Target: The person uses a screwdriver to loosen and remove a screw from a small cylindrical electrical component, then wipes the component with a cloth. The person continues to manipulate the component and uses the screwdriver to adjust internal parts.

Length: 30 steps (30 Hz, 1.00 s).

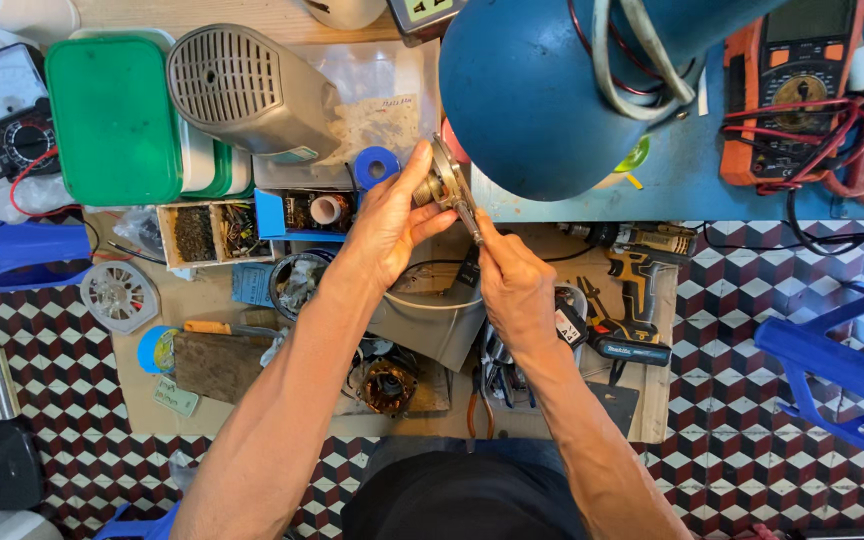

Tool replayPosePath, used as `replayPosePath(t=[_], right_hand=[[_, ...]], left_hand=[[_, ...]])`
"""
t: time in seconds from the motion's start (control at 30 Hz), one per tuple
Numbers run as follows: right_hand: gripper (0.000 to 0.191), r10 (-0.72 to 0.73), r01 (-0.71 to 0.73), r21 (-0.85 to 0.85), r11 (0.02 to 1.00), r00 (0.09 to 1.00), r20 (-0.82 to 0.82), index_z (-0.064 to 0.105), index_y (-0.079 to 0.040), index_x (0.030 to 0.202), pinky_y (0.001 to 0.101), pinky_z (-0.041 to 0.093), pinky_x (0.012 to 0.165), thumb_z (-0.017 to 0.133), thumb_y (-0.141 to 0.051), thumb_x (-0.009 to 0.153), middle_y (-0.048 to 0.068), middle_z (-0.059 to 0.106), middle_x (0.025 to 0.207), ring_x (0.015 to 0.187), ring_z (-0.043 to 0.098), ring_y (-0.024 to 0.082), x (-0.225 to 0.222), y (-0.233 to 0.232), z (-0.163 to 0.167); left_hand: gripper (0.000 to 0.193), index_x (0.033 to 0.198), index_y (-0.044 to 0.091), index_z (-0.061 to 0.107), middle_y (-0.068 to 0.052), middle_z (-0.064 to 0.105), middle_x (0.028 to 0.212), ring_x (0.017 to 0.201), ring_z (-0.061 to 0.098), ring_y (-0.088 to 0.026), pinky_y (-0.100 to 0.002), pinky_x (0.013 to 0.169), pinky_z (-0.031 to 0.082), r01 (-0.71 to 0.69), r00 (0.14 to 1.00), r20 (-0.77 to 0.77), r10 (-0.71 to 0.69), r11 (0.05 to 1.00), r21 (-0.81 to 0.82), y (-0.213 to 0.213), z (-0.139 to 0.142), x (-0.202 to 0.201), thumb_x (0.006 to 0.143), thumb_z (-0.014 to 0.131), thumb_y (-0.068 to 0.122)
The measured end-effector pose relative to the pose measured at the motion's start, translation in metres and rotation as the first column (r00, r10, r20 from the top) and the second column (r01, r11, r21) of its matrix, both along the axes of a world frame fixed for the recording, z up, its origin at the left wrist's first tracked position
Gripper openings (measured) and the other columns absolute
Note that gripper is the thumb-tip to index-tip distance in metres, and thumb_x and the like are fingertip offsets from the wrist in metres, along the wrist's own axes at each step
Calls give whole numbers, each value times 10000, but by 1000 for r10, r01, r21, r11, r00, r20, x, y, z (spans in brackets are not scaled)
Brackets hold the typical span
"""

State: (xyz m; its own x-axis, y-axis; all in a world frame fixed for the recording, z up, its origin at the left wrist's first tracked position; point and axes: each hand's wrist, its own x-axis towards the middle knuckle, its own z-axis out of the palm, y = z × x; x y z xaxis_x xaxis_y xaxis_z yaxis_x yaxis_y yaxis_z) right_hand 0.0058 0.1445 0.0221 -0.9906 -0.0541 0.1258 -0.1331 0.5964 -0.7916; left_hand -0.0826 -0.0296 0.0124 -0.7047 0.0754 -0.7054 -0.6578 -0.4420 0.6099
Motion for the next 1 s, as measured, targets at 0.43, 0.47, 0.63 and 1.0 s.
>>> replayPosePath(t=[0.43,0.47,0.63,1.0], right_hand=[[307,21,-10,-112,994,995,96,688,-61,1332,278,521,641,621,-54,1032,105,698,873,697,642,139,-6,39,23],[317,-42,67,-131,989,982,185,684,-64,1339,260,513,606,615,-67,1029,86,717,879,675,627,112,9,50,28],[361,-197,266,-113,957,888,416,647,-75,1366,187,511,533,579,-112,1013,18,734,860,634,617,28,120,98,35],[363,-246,226,99,969,860,447,670,-100,1347,339,532,659,591,-189,1005,131,738,864,718,692,217,155,88,-2]], left_hand=[[746,1435,49,488,-72,654,1155,941,722,-160,-292,704,655,88,927,-332,-172,964,-252,12,29,16,885,687,512],[730,1443,59,472,-60,647,1175,957,711,-153,-295,709,656,73,922,-351,-163,964,-255,10,33,22,897,686,494],[685,1488,60,485,-70,651,1175,1002,688,-155,-303,742,667,43,916,-387,-104,986,-163,-17,60,83,961,658,462],[589,1526,-18,506,-93,680,1143,930,693,-143,-377,835,656,-82,935,-270,230,881,465,-66,52,198,1108,687,356]])
